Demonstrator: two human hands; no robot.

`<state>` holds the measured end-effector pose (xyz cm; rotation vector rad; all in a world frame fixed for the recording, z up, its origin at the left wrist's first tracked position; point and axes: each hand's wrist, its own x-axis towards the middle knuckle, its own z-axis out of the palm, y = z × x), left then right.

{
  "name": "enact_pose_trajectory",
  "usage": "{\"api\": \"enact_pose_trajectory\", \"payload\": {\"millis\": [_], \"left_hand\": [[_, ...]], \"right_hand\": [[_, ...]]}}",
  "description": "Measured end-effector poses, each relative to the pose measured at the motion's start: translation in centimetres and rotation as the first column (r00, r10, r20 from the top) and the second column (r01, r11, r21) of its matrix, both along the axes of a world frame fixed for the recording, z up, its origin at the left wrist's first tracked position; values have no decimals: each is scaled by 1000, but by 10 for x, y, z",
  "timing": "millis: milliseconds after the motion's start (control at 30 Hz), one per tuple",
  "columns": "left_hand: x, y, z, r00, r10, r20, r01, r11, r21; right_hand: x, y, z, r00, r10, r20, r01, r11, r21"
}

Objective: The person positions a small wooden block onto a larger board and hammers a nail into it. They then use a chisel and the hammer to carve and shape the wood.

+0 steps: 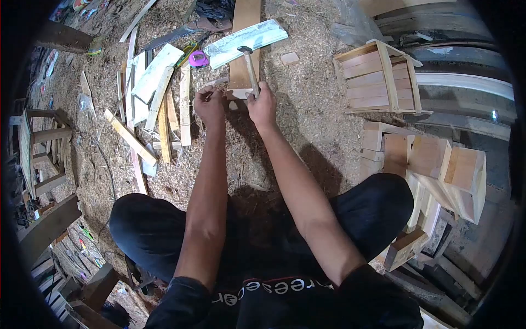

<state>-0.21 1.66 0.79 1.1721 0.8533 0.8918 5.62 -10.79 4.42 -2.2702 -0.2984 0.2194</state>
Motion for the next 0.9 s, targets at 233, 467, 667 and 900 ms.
{"api": "enact_pose_trajectory", "payload": {"millis": [233, 467, 667, 900], "left_hand": [[-7, -2, 12, 997, -70, 30, 75, 971, -227], [-13, -6, 13, 996, -86, -31, 68, 927, -368], [-34, 4, 11, 981, -135, -142, 76, 931, -356], [-53, -1, -6, 791, -176, -587, 433, 838, 331]], "right_hand": [[-1, 0, 0, 1000, 10, 2, -10, 1000, 4], [-3, 0, -10, 992, -29, 120, 24, 998, 50], [-4, -1, 2, 999, 18, 26, -17, 999, -34], [-4, -1, -2, 1000, 25, 8, -25, 1000, 6]]}}
